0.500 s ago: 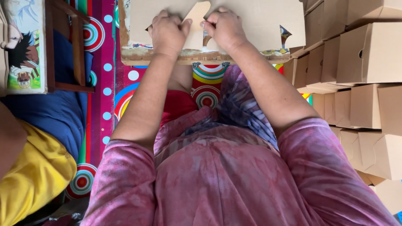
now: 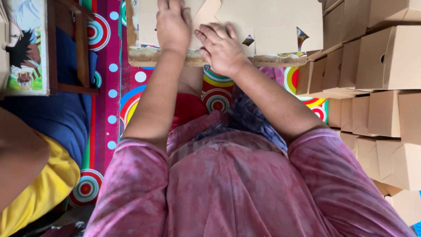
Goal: The person assembles cardboard boxes by folding the pre-cut flaps and securing the tabs by hand.
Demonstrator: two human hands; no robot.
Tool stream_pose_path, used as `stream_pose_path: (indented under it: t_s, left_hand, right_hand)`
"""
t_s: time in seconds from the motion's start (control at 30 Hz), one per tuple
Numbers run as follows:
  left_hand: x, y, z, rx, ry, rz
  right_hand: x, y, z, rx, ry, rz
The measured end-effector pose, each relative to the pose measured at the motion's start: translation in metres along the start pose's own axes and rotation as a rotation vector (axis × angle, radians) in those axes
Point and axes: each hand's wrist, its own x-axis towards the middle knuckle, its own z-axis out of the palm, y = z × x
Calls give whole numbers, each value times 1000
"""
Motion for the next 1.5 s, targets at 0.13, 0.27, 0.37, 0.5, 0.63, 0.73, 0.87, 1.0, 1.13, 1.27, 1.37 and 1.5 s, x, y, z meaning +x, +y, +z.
stream_pose_path:
  t_s: [0.13,0.27,0.37,0.5,0.63,0.73,0.87,1.0,1.13,1.27,1.37,1.5]
  left_hand:
    - [-58,24,-24,346,-139,296]
    - [-69,11,-10,413,-102,354]
    - [-39,-12,2,413,-84,539]
    - [-16,-23,7,518,7,865]
    - [-12,-27,-7,474,7,945]
    - [-19,-42,-13,410,-94,976]
    - [-8,-41,-19,389,-24,966]
    - [-9,-38,-29,449,-42,904]
    - [-10,-34,-30,482,-44,829]
    - [-25,18,-31,383,-309,712]
    - [-28,39,-12,342,-279,807]
    - [-22,47,-4,310,-369,677]
  right_hand:
    - [17,8,2,-15,81,-16]
    - [28,31,4,211,77,-33]
    - [36,50,-3,148,14,-103]
    - [35,50,11,-206,146,-144]
    - [31,57,16,-268,259,-207]
    - [10,65,13,-264,173,-267]
    - [16,67,8,-238,-22,-147]
    - [41,49,-73,267,-411,252]
    - [-13,104,-113,316,16,-70]
    - [-62,94,-113,220,-490,229]
    - [-74,77,-98,118,-446,225]
    - [-83,76,-61,-100,-133,149]
